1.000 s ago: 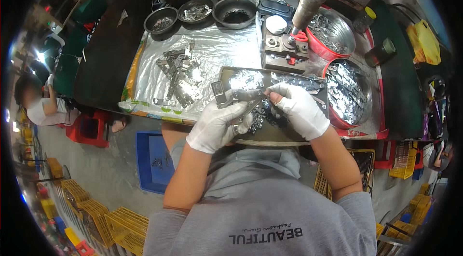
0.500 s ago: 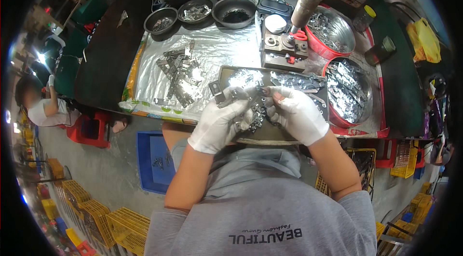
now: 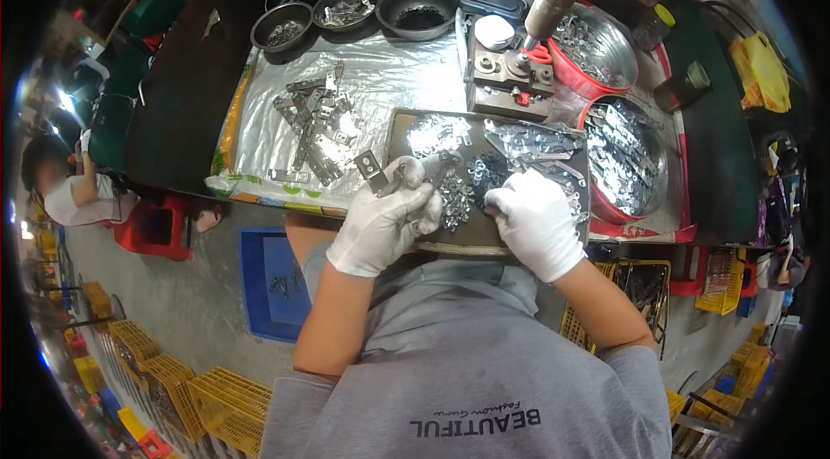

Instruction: The person is assembling small metal components, possibly hinges or brackets, at a workbench in a metal fabrication facility.

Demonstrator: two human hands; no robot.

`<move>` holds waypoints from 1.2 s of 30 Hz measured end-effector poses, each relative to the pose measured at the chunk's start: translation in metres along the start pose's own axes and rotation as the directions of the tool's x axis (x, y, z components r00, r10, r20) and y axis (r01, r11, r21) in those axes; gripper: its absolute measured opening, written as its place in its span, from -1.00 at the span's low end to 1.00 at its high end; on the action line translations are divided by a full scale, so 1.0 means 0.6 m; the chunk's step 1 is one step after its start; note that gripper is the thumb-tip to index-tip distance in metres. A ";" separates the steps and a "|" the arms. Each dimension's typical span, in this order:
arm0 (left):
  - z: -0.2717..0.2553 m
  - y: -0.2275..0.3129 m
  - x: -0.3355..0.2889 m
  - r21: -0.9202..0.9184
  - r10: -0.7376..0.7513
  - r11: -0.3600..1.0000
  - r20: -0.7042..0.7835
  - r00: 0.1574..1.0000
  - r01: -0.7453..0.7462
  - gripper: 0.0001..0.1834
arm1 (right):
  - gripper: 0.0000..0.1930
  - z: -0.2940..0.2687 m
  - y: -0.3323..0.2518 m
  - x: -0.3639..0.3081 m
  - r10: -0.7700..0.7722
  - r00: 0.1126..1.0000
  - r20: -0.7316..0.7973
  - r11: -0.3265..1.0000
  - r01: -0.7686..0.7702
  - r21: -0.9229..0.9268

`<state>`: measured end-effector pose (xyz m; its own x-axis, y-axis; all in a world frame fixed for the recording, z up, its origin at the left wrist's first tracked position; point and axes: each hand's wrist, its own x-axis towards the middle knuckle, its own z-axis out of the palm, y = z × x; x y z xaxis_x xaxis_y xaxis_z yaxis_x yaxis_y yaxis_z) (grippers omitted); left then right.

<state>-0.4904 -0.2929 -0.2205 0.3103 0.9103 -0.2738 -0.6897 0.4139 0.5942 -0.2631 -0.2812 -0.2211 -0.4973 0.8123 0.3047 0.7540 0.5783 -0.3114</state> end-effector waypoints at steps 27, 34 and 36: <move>0.027 -0.032 -0.001 -0.062 -0.164 0.985 -0.024 0.986 0.162 -0.59 | -0.87 -0.015 -0.019 0.025 0.358 0.934 -0.004 0.750 -0.285 0.598; 0.045 -0.031 -0.006 0.133 -0.130 0.982 -0.059 0.990 0.137 -0.63 | -0.72 -0.020 -0.020 0.027 0.527 0.823 0.212 0.370 -0.446 0.815; 0.041 -0.031 -0.005 0.064 -0.140 0.988 -0.027 0.990 0.141 -0.64 | -0.70 -0.021 -0.016 0.026 0.536 0.807 0.248 0.273 -0.444 0.854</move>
<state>-0.4623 -0.3031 -0.2120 0.3859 0.8431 -0.3744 -0.5956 0.5377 0.5968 -0.2730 -0.2750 -0.2021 -0.1033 0.9841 -0.1445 0.0600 -0.1388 -0.9885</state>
